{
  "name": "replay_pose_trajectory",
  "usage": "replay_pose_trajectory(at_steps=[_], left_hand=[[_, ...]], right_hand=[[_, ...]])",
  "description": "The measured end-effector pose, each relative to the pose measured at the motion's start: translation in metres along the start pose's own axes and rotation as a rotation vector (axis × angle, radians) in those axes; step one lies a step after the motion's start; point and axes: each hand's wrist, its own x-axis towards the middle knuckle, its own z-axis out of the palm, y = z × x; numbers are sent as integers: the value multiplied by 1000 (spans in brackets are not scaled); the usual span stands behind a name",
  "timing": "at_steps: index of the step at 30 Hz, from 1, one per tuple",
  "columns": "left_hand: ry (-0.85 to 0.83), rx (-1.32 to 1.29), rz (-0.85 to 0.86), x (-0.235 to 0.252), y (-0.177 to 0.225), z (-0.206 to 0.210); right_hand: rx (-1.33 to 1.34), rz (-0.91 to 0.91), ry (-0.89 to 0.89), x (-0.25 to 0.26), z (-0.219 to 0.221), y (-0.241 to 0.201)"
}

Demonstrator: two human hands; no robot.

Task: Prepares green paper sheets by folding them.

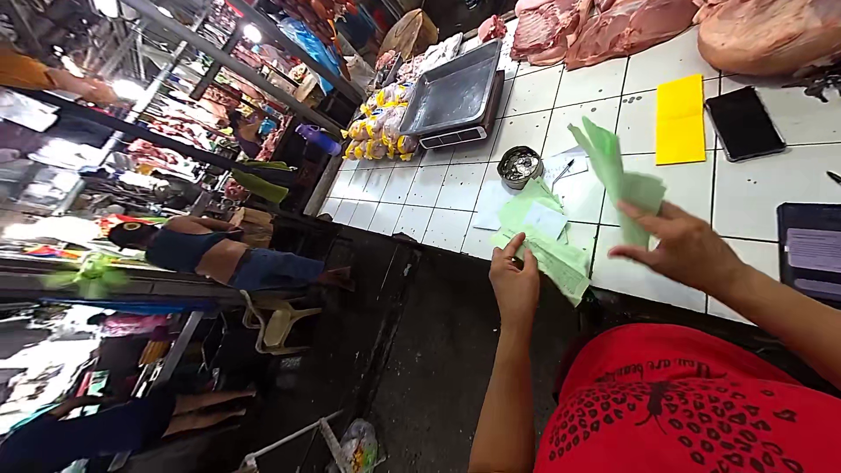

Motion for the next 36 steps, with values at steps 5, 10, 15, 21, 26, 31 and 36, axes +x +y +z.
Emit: replay_pose_trajectory(at_steps=[5, 10, 15, 21, 26, 31, 36], left_hand=[[-259, -432, -171, 8, 20, 9], [-281, -117, 120, 31, 22, -6], [-319, 113, 121, 78, 1, -25], [-591, -136, 13, 108, -7, -21], [-573, -172, 95, 130, -7, -12], [-494, -149, 279, 141, -8, 2], [-155, 252, 663, 135, -6, 24]], right_hand=[[51, -165, -152, 4, 38, -42], [382, 207, -78, 33, 39, -34], [836, 665, -105, 58, 17, -33], [972, 820, 64, 67, 19, -33], [887, 839, 124, 72, 19, -34], [846, 844, 79, 73, 22, -42], [908, 858, 157, 75, 21, -43]])
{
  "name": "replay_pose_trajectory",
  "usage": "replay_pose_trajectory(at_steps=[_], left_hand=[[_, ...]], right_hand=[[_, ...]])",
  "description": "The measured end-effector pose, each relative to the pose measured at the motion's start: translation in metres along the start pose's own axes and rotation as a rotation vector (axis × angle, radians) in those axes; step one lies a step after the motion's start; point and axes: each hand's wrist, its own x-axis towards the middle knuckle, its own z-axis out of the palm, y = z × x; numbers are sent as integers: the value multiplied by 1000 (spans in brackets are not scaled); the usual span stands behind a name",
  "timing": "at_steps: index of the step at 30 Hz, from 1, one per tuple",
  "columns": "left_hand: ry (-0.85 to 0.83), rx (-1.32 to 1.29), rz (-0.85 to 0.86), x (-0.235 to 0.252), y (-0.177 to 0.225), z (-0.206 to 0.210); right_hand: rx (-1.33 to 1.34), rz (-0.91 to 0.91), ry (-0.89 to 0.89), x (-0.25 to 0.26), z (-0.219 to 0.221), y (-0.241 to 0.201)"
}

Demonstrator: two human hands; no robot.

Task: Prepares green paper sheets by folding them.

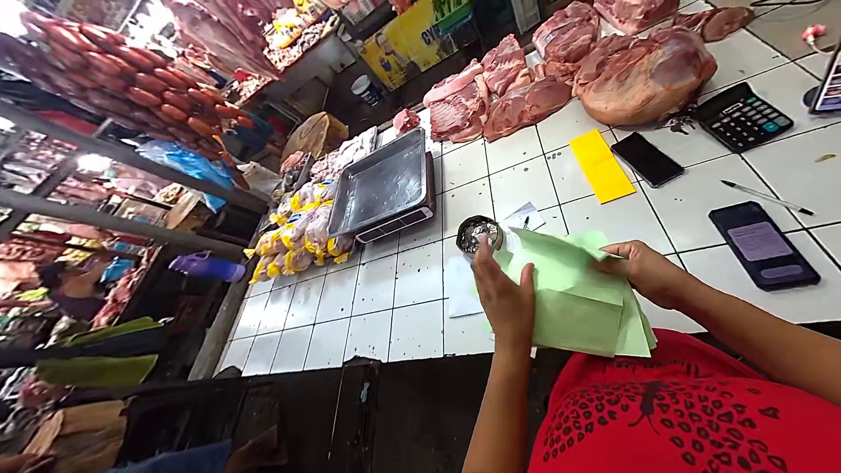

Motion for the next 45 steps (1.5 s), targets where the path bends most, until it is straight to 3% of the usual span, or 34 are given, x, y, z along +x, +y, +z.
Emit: replay_pose_trajectory(at_steps=[2, 5, 15, 21, 31, 37, 45], left_hand=[[40, 2, 192, -7, 9, 9], [-85, -208, 374, -14, 24, 24], [-152, -418, 340, -10, 35, 39], [-396, -623, 169, -10, 39, 31], [-384, -547, 36, -39, 71, 28], [-243, -522, -86, -64, 87, 33], [-80, -777, -427, -104, 102, 14]], right_hand=[[48, 0, 49, -2, 0, -4], [66, -33, 100, -7, 1, -9], [-318, -393, 79, -20, -12, 6], [-428, -461, 3, -27, -29, 14], [-547, -550, -120, -39, -58, 22], [-524, -539, -218, -46, -69, 22], [-389, -455, -334, -54, -70, 20]])
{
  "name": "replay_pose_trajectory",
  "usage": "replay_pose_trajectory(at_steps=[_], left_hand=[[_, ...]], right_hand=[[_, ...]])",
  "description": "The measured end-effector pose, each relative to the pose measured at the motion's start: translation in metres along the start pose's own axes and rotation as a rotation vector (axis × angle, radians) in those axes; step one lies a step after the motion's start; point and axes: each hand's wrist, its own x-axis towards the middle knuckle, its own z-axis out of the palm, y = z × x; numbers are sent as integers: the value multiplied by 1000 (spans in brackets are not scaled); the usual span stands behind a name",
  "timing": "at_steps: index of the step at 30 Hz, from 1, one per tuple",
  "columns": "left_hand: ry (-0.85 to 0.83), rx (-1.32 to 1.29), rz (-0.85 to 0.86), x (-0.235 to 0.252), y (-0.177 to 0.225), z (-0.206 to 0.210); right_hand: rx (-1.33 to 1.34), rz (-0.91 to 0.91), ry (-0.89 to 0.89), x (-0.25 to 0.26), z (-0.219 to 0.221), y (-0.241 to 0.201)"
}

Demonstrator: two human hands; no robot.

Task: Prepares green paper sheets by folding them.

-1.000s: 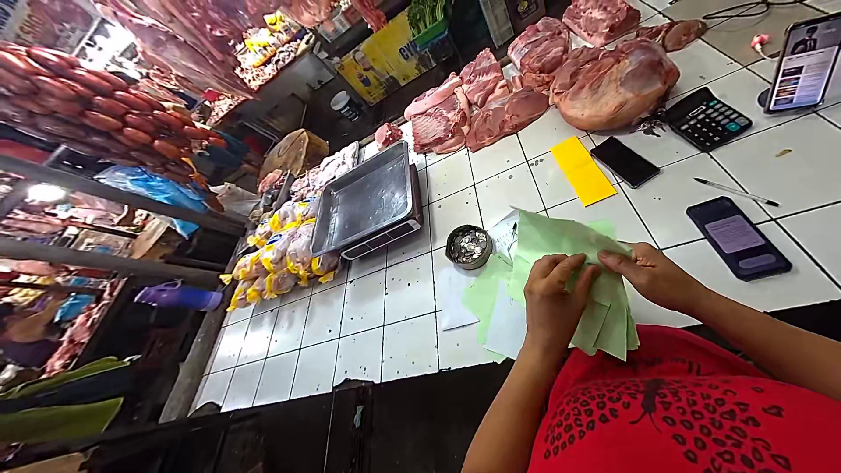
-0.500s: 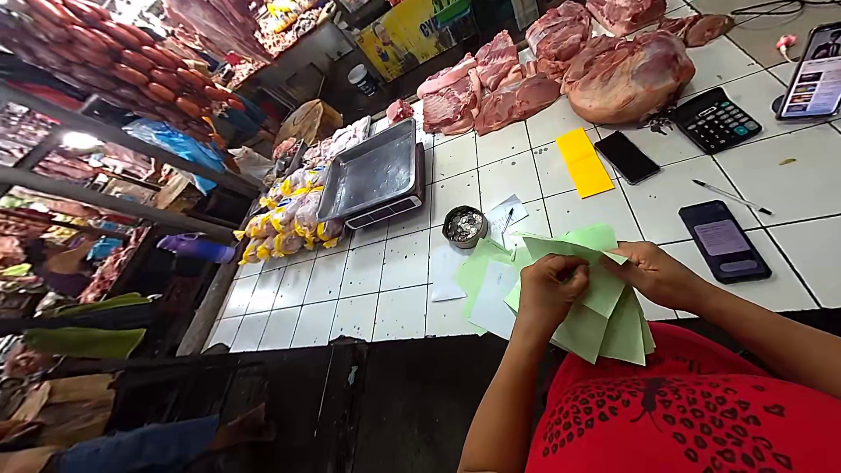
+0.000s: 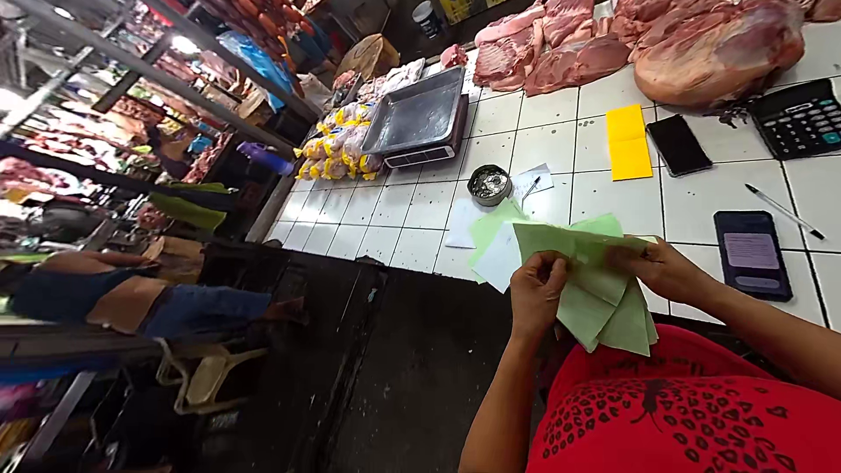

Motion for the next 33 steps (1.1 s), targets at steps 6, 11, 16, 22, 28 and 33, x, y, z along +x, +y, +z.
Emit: replay_pose_trajectory(at_steps=[6, 11, 16, 22, 28, 33], left_hand=[[164, 153, 36, -30, -1, 2], [269, 205, 9, -45, 3, -1], [339, 507, 283, -54, -8, 6], [445, 881, 583, -48, -22, 5], [341, 892, 577, -41, -18, -9], [298, 402, 249, -37, -12, -37]], right_hand=[[35, 1, -123, -1, 11, 1], [72, 19, -151, 1, 19, 0], [226, 108, -164, 3, 40, 1], [536, 411, -54, 8, 62, -15], [580, 414, 0, 20, 73, -13], [581, 460, -9, 39, 82, -10]])
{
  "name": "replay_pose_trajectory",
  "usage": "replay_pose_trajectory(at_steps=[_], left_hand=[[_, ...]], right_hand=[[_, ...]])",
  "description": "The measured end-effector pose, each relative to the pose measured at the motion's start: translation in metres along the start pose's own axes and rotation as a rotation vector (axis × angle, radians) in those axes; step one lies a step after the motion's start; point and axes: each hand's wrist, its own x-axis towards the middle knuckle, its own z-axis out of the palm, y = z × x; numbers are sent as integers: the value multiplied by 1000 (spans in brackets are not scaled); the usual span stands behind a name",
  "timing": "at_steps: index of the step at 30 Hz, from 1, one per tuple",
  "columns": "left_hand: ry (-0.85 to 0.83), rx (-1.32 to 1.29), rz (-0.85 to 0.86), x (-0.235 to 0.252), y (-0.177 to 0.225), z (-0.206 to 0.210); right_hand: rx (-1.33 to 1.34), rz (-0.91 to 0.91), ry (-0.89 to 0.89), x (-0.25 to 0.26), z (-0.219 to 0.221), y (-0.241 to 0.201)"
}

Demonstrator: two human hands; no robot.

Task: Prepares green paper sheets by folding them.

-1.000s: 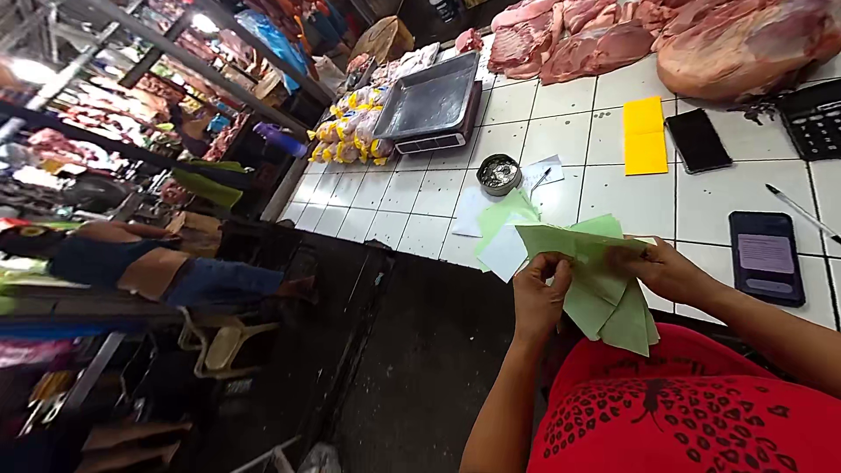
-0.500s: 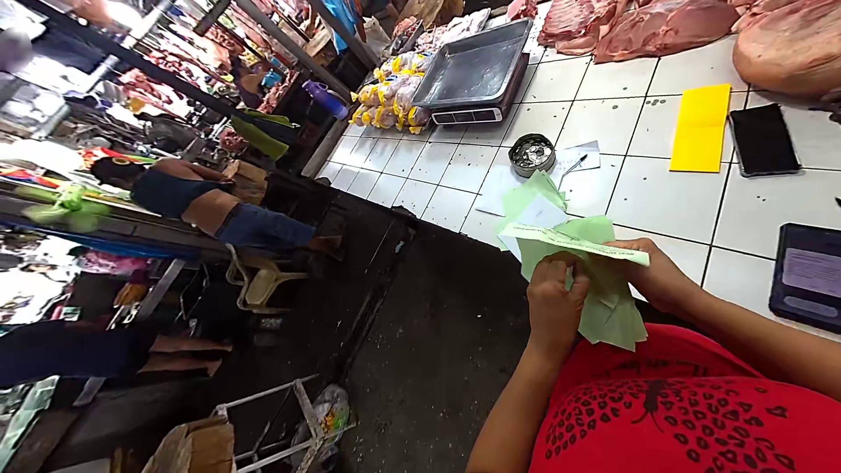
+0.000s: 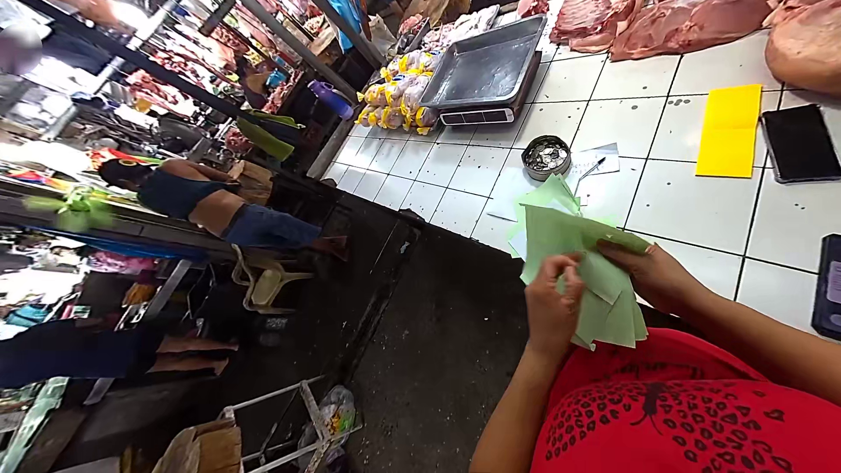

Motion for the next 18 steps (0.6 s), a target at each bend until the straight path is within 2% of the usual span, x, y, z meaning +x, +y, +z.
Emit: replay_pose_trajectory(at_steps=[2, 4, 6, 7, 8, 10, 14, 18], left_hand=[[141, 49, -145, 7, -14, -32], [325, 414, -291, 10, -36, -77], [325, 738, -552, 10, -61, -123], [284, 824, -665, 9, -71, -141], [249, 852, -703, 11, -77, -153], [207, 720, -605, 23, -82, -160], [6, 112, -325, 71, -83, -134], [-257, -198, -280, 132, -73, -90]], right_hand=[[27, 13, 5, 8, 2, -2], [41, 10, 17, 17, 1, -5], [44, 30, 23, 22, 2, -10], [34, 51, 22, 24, 2, -12], [21, 75, 21, 26, 3, -16], [-8, 103, 11, 31, 6, -22], [-92, 116, -27, 39, 15, -31], [-198, 48, -79, 47, 16, -34]])
